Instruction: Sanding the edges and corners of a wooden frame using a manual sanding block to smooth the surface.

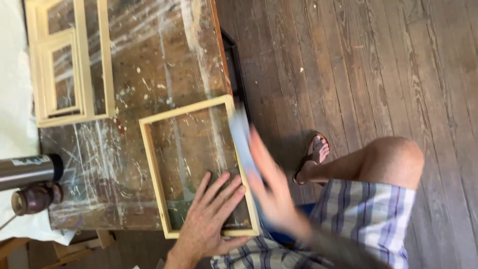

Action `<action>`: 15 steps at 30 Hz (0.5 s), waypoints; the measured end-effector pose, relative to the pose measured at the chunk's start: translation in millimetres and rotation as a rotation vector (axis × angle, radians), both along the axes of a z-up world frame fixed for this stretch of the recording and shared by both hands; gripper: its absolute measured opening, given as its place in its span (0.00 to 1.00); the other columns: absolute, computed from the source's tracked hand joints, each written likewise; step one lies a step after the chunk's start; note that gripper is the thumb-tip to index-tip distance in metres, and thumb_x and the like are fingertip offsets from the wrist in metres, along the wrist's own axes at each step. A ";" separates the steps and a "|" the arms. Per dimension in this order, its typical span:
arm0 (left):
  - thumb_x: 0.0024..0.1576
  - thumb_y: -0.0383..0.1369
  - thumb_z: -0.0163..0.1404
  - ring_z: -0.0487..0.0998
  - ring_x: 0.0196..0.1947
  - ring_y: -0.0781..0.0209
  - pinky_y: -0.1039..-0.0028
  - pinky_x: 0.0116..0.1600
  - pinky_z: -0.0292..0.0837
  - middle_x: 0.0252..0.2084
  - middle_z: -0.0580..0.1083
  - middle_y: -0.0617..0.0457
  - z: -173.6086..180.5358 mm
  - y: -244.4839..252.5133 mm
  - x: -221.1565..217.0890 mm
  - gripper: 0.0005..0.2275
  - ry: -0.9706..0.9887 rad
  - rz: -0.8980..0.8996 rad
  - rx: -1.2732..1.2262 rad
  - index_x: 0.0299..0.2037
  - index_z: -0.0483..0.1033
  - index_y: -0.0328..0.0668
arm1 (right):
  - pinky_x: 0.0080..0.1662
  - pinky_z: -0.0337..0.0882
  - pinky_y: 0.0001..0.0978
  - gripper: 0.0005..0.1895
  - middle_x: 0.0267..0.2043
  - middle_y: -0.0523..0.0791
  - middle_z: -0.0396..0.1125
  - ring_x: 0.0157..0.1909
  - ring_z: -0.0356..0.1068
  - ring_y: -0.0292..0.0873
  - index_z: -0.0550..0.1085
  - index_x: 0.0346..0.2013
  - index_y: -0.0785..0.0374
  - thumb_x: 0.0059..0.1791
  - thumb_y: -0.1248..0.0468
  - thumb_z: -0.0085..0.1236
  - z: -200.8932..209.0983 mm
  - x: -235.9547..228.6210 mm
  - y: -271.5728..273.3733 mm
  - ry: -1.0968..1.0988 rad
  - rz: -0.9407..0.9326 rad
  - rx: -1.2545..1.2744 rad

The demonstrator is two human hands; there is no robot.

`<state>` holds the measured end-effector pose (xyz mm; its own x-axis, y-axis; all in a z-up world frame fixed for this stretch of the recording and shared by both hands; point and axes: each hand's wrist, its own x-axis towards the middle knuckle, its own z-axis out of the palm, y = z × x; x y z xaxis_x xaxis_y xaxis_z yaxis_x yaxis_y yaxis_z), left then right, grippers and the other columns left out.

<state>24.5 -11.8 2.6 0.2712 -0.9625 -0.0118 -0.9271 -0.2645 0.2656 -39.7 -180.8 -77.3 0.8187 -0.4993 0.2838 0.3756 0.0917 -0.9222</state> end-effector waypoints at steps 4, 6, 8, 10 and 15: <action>0.61 0.60 0.47 0.57 0.78 0.43 0.37 0.79 0.46 0.76 0.60 0.45 -1.4 0.5 1.1 0.38 0.028 0.018 -0.015 0.74 0.54 0.42 | 0.78 0.44 0.49 0.28 0.80 0.62 0.42 0.82 0.41 0.57 0.54 0.73 0.68 0.59 0.65 0.45 -8.5 -83.4 41.1 0.111 0.055 0.108; 0.61 0.60 0.46 0.57 0.77 0.43 0.37 0.79 0.46 0.76 0.60 0.45 -3.1 0.4 1.8 0.38 0.006 0.005 -0.014 0.74 0.55 0.41 | 0.79 0.43 0.48 0.28 0.81 0.57 0.41 0.83 0.41 0.54 0.52 0.75 0.65 0.60 0.64 0.42 -1.0 -26.4 10.3 0.111 0.048 0.058; 0.61 0.61 0.45 0.58 0.77 0.43 0.37 0.78 0.45 0.75 0.61 0.45 -2.0 1.4 0.5 0.38 -0.015 0.000 -0.007 0.73 0.56 0.40 | 0.80 0.42 0.46 0.28 0.82 0.52 0.40 0.84 0.41 0.50 0.49 0.76 0.63 0.61 0.62 0.39 1.6 35.3 -20.3 0.113 0.049 0.015; 0.58 0.60 0.50 0.56 0.78 0.45 0.39 0.79 0.44 0.76 0.60 0.47 -0.4 0.4 2.2 0.40 -0.023 0.006 0.033 0.74 0.55 0.42 | 0.82 0.43 0.44 0.28 0.81 0.51 0.44 0.84 0.43 0.49 0.53 0.76 0.61 0.62 0.57 0.43 -2.3 106.5 -53.0 -0.033 -0.016 0.028; 0.60 0.61 0.45 0.58 0.77 0.45 0.40 0.79 0.46 0.75 0.61 0.46 2.3 -0.4 -0.1 0.39 -0.034 0.010 -0.006 0.72 0.58 0.40 | 0.82 0.41 0.44 0.29 0.82 0.51 0.41 0.84 0.41 0.49 0.50 0.76 0.62 0.61 0.60 0.42 15.2 30.0 -17.2 0.001 0.009 0.044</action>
